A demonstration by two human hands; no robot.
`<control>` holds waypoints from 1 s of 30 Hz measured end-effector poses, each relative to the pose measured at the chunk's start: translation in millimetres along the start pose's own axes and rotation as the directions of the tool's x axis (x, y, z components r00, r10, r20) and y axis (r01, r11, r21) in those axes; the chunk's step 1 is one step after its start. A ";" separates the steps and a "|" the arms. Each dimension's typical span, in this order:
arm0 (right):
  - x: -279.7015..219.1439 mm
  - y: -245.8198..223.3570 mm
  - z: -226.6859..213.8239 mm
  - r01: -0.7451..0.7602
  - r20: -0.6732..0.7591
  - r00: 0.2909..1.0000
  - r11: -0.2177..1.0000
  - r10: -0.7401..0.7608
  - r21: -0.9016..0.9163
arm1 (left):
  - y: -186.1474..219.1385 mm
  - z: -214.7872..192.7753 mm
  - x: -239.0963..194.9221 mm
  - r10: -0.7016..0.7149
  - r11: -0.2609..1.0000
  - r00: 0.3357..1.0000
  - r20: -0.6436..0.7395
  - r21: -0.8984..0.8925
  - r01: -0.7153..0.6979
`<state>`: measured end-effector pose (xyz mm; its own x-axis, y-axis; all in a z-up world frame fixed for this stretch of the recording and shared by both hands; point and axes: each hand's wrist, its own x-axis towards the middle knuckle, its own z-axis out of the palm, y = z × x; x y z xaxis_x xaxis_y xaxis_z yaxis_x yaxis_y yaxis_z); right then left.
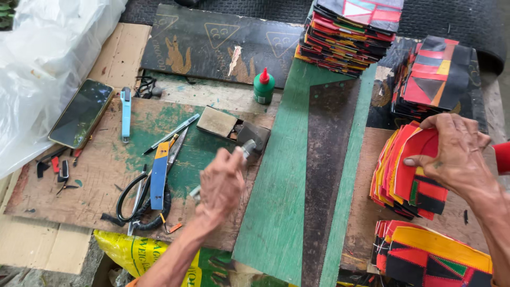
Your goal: The person trims the edges of colorful patterned fabric pieces using a utility knife and a metal ruler on a wooden workbench. They repeatedly align the ruler, cut along the edge, and stack the finished pieces.
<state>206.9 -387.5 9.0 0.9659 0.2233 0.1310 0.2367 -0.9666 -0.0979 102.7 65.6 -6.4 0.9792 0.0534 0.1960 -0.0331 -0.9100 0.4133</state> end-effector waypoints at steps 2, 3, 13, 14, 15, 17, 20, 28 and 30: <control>-1.6 -2.2 -3.3 0.008 0.019 1.000 1.000 -0.008 0.008 | 2.3 -0.7 2.8 0.021 1.000 1.000 0.003 -0.011 -0.021; -4.4 -2.9 -5.4 0.046 -0.020 0.999 0.999 -0.045 0.018 | 2.9 -1.2 3.7 -0.006 1.000 1.000 0.011 -0.008 0.006; -27.8 34.8 3.1 0.136 -0.048 0.989 0.990 -0.138 -0.043 | -2.5 7.3 -7.6 0.029 1.000 0.995 0.094 -0.005 -0.029; -30.1 42.6 -0.1 0.136 -0.054 0.989 0.991 -0.136 0.015 | -5.4 8.1 -9.5 0.058 0.995 0.998 0.016 -0.086 -0.057; -32.2 47.5 -4.0 0.137 -0.060 0.989 0.988 -0.133 0.072 | -9.5 8.5 -9.9 0.081 0.982 0.995 -0.065 -0.163 -0.091; -51.4 45.6 -16.6 0.073 -0.075 0.996 0.967 -0.056 0.244 | -18.3 10.7 -9.4 -0.062 0.901 0.998 0.031 -0.428 0.069; -96.5 5.0 -41.4 -0.086 -0.058 0.988 0.825 0.142 0.559 | -31.8 18.6 0.0 -0.223 0.579 0.854 0.471 -0.640 0.505; -163.4 -204.5 26.6 -0.483 0.455 0.798 -0.031 0.396 0.875 | -38.0 27.0 15.3 -0.235 0.698 0.881 0.411 -0.560 0.447; -173.8 -229.2 51.3 -0.440 0.433 0.863 -0.032 0.259 0.897 | -39.7 22.4 15.4 -0.262 0.702 0.891 0.371 -0.561 0.440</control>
<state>-9.9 -198.3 -41.9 0.9406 -0.0036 -0.3394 -0.3389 0.0457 -0.9397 123.6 93.3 -39.7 0.9555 0.1335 -0.2632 0.2947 -0.3843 0.8749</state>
